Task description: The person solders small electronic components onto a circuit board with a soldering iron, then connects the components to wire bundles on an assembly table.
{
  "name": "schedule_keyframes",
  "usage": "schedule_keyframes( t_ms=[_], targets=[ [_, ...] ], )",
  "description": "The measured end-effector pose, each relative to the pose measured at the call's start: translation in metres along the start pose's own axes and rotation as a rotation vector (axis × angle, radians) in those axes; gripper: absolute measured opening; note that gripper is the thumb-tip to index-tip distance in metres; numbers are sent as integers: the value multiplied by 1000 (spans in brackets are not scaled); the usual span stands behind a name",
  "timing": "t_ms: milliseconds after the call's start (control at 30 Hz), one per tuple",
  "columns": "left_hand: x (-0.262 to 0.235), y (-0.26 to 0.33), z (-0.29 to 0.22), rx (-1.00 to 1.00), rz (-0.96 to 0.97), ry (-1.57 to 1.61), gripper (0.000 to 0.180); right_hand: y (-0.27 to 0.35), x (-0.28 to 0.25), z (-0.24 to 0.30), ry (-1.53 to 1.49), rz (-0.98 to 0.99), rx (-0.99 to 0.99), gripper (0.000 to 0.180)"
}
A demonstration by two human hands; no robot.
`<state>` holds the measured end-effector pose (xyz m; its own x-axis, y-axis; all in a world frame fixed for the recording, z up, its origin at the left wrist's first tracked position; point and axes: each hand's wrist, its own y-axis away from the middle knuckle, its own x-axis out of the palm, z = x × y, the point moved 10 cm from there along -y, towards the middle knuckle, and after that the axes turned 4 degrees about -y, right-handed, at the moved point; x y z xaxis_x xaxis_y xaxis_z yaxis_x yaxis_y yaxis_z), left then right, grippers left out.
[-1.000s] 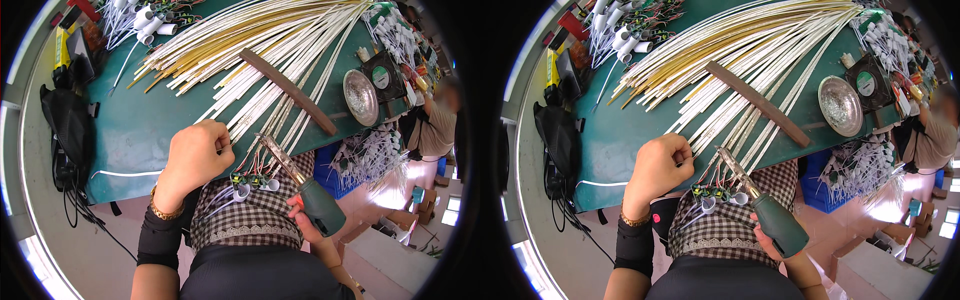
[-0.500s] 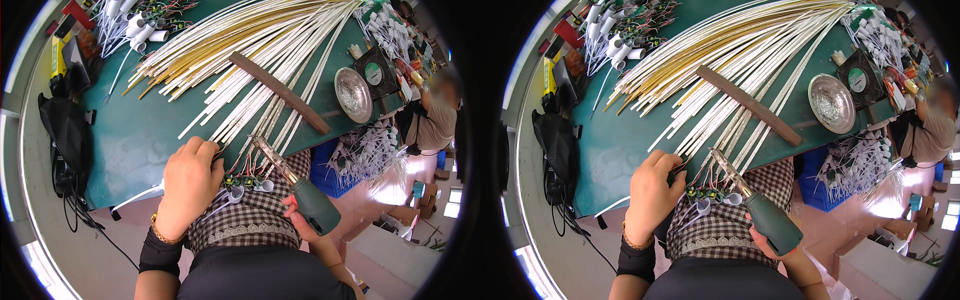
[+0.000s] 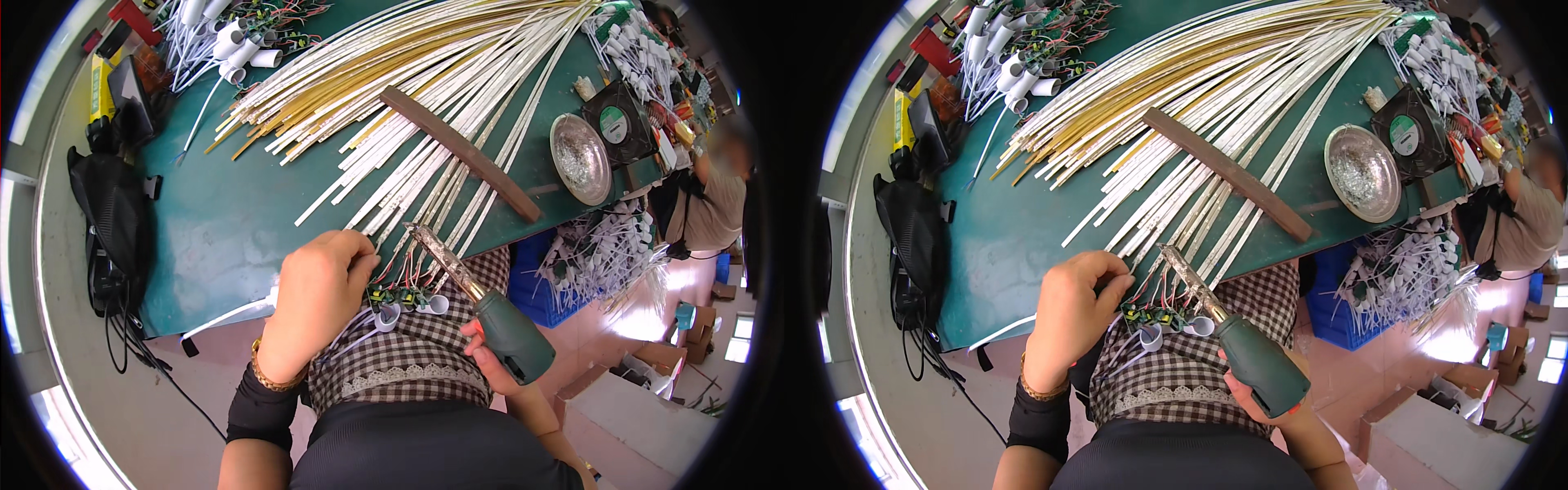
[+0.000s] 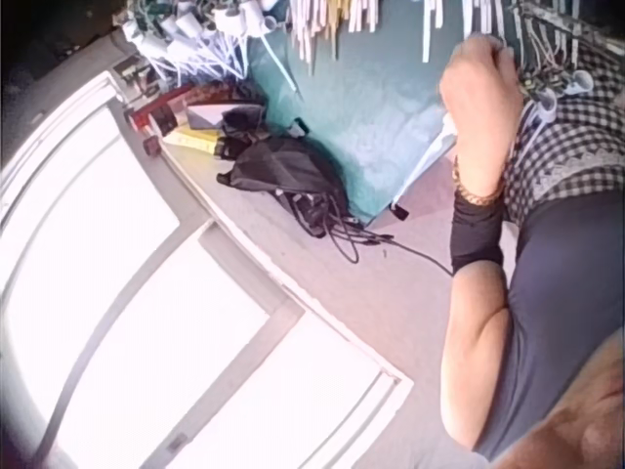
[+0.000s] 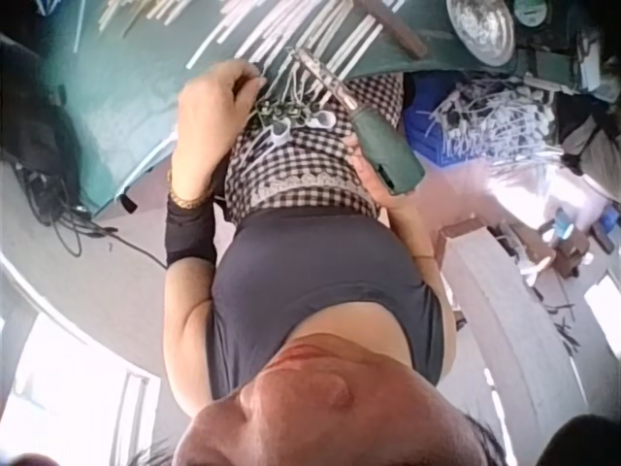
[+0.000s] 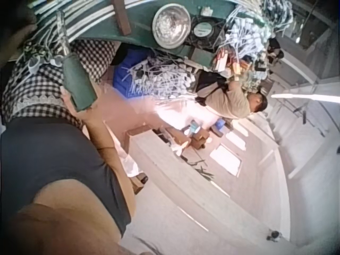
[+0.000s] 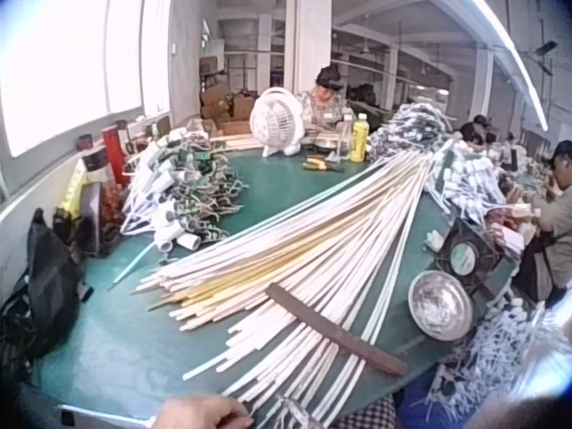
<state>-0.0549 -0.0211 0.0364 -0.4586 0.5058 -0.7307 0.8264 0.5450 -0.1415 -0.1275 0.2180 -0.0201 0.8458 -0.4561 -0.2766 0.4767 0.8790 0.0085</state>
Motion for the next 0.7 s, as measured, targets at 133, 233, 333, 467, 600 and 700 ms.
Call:
schedule_keyframes(
  t_ms=[133, 233, 333, 467, 600, 700],
  targets=[
    [26, 1, -4, -125, 230, 209, 8, -2, -1, 0, 17, 15, -14, 39],
    [45, 8, -20, -93, 282, 294, 8, 0, -5, 6, 56, -8, -19, 38],
    [61, 9, -29, -146, 331, 486, 8, 1, -15, 5, -70, -113, 20, 37],
    [69, 18, -32, -203, 256, 521, 10, 5, -34, 10, -283, -301, -64, 39],
    [13, 20, -62, 229, -186, -41, 11, 6, -41, 10, -251, -343, -11, 38],
    [10, 6, -52, 209, -219, -35, 18, 6, -43, 11, -221, -366, -61, 38]
  ],
)
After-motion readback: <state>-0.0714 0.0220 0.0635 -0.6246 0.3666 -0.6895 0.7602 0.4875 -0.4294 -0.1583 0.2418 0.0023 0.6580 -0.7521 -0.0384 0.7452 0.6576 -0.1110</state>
